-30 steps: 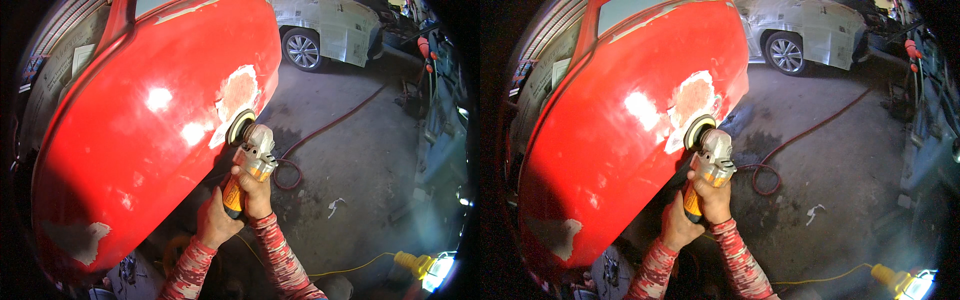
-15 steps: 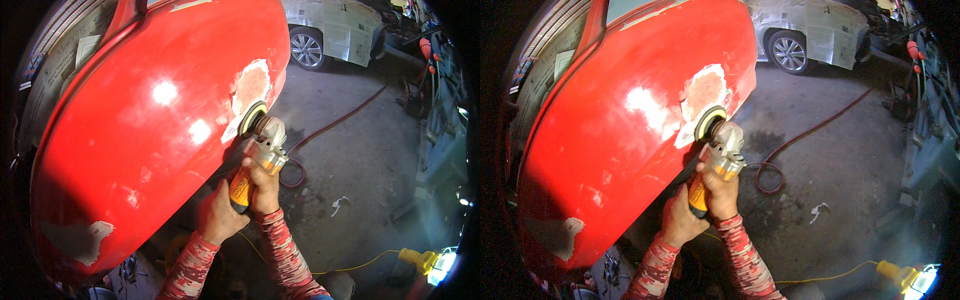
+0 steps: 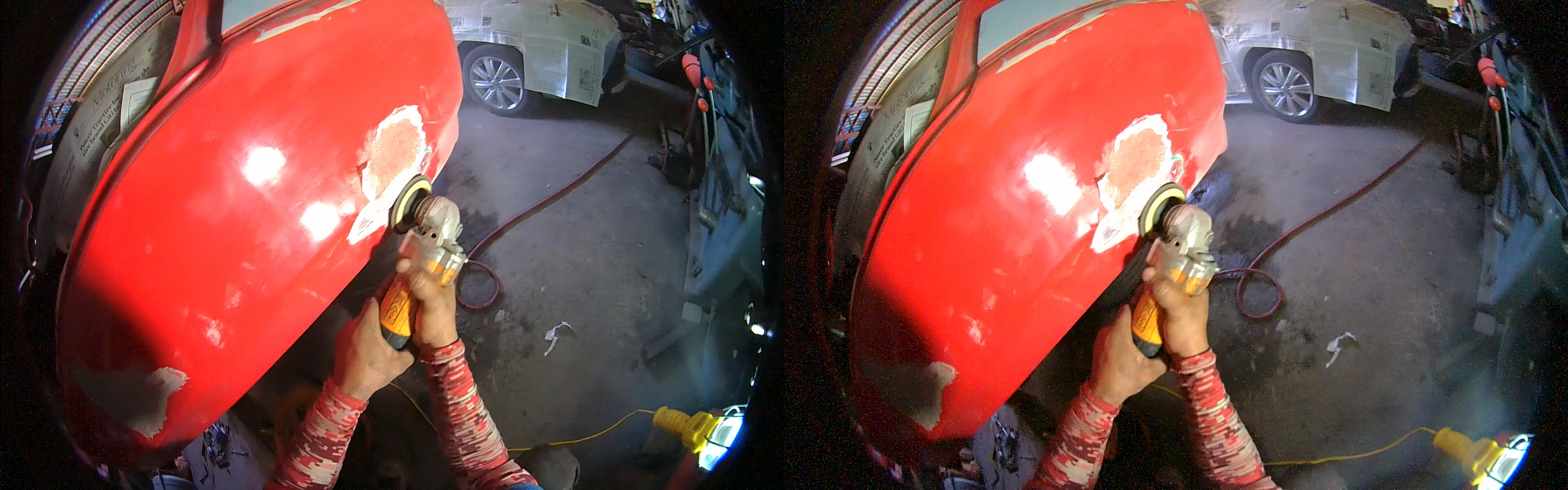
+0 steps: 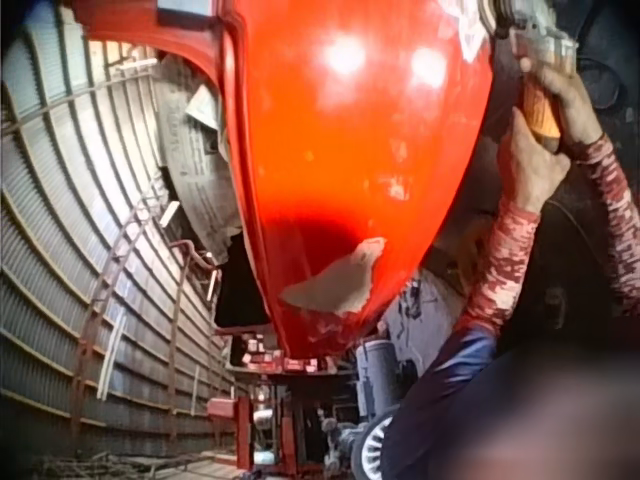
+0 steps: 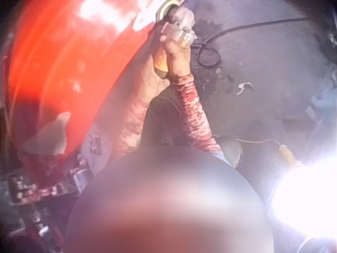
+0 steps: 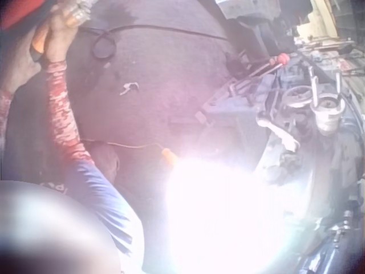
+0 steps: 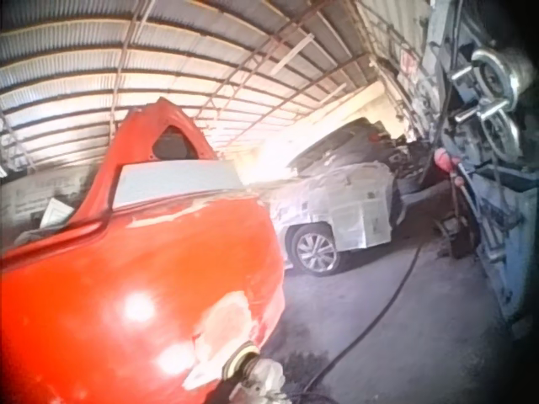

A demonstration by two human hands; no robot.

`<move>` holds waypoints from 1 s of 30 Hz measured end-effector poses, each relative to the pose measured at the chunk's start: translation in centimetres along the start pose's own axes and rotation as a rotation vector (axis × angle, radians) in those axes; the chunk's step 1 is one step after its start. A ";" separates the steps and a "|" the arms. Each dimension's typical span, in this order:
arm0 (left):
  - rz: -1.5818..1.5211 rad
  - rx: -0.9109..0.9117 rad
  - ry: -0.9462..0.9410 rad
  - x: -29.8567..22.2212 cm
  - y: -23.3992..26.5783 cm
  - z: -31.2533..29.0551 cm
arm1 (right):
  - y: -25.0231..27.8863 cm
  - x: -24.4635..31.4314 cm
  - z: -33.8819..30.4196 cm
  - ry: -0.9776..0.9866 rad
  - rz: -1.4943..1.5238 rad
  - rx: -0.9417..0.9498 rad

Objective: The person plugs in an angle grinder and a work light, then sands a red car fender to remove paint and smooth the surface. The person moves around the garage to set up tools before beginning the sanding task.

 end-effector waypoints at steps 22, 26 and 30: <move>-0.042 0.050 0.015 1.0 -3.1 2.9 | 2.5 2.2 2.1 0.143 -0.231 -0.047; -0.125 -0.086 -0.061 0.7 -3.6 3.5 | 3.0 2.7 3.3 0.130 -0.264 0.002; -0.091 -0.099 -0.034 1.6 -4.4 3.0 | 3.0 1.9 3.7 0.094 -0.193 0.067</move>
Point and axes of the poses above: each hand's wrist, its own z-axis towards the middle knuckle, its own y-axis out of the back of the hand, x = y × z, the point moved 7 cm from there along z, towards the middle knuckle, and after that the axes turned 13 degrees about -y, right-handed, at the moved point
